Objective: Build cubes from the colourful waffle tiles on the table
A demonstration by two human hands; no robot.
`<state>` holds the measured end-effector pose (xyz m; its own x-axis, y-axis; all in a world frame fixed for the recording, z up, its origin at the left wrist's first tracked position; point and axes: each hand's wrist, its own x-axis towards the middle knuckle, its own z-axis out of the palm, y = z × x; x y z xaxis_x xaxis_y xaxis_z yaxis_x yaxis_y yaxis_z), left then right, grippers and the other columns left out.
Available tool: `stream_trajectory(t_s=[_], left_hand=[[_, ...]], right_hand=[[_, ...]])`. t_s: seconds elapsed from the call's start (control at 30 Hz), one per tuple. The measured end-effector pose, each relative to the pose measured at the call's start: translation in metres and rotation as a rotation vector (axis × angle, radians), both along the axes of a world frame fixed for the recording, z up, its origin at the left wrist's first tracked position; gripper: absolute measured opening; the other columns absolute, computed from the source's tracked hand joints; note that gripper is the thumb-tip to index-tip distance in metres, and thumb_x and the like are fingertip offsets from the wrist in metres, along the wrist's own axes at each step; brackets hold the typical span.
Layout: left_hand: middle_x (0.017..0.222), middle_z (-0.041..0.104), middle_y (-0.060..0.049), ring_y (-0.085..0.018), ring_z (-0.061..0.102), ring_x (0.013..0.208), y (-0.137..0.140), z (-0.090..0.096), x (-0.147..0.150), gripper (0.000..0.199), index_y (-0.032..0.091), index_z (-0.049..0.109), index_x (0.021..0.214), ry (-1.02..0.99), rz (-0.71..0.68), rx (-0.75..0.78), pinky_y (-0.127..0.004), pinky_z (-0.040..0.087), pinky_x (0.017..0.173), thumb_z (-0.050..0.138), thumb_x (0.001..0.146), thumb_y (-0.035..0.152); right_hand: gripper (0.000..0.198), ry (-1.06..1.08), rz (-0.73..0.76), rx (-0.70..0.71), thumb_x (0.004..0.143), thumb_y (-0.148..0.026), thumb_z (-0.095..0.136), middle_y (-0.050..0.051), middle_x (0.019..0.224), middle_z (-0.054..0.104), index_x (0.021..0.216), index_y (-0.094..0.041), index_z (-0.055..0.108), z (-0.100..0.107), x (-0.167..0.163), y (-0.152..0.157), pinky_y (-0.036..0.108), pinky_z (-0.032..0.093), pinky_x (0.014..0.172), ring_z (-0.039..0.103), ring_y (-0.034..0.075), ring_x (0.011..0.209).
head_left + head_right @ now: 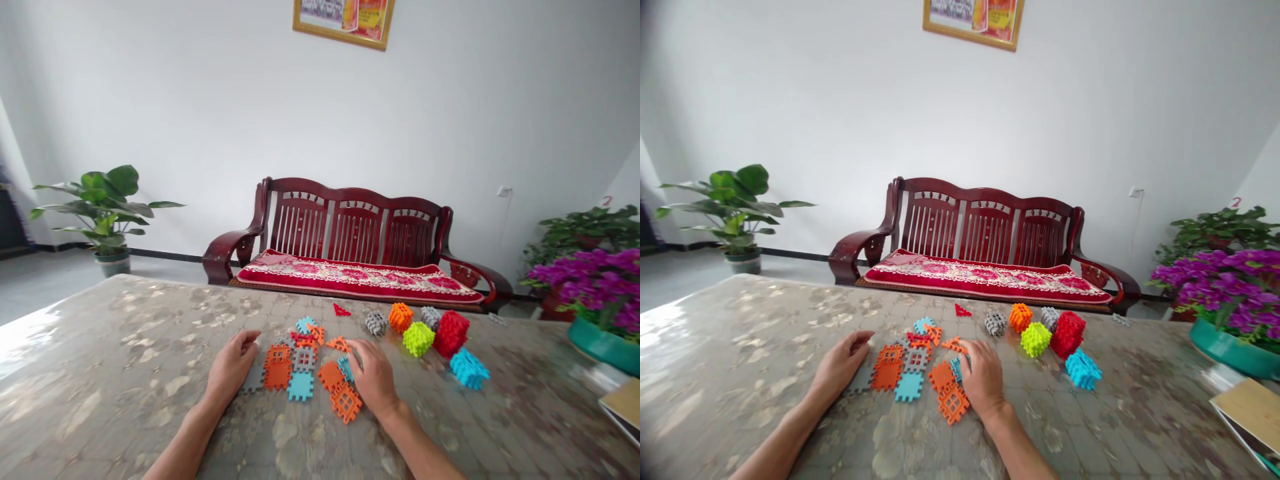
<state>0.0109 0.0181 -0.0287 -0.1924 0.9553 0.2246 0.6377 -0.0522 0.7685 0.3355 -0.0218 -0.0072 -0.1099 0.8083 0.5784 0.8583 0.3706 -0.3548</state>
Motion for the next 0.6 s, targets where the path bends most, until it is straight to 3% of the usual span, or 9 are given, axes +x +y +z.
stream_trajectory(t_s=[0.2, 0.43, 0.6], left_hand=[[0.108, 0.073, -0.006, -0.020, 0.069, 0.096, -0.004, 0.008, 0.003, 0.036, 0.022, 0.066, 0.108, 0.058, 0.011, -0.002, -0.030, 0.052, 0.087, 0.046, 0.081, 0.034], [0.113, 0.067, -0.008, -0.019, 0.068, 0.095, -0.009, 0.015, 0.006, 0.040, 0.019, 0.067, 0.111, 0.147, 0.021, -0.017, -0.029, 0.051, 0.087, 0.042, 0.084, 0.033], [0.119, 0.066, -0.010, -0.023, 0.064, 0.108, -0.010, 0.014, 0.008, 0.039, 0.019, 0.069, 0.110, 0.260, 0.069, 0.031, -0.033, 0.049, 0.094, 0.040, 0.085, 0.025]], right_hand=[[0.030, 0.059, -0.066, -0.139, 0.092, -0.022, 0.042, 0.007, 0.108, 0.071, 0.104, -0.022, 0.070, -0.009, 0.003, 0.003, 0.032, 0.045, 0.093, 0.062, 0.022, 0.103], [0.030, -0.108, -0.092, -0.136, 0.097, -0.023, 0.039, 0.005, 0.105, 0.070, 0.105, -0.021, 0.068, -0.008, -0.002, 0.006, 0.030, 0.041, 0.090, 0.060, 0.020, 0.099], [0.030, -0.177, -0.126, -0.128, 0.099, -0.021, 0.038, 0.004, 0.101, 0.070, 0.103, -0.021, 0.068, -0.006, -0.005, 0.005, 0.028, 0.038, 0.089, 0.058, 0.019, 0.097]])
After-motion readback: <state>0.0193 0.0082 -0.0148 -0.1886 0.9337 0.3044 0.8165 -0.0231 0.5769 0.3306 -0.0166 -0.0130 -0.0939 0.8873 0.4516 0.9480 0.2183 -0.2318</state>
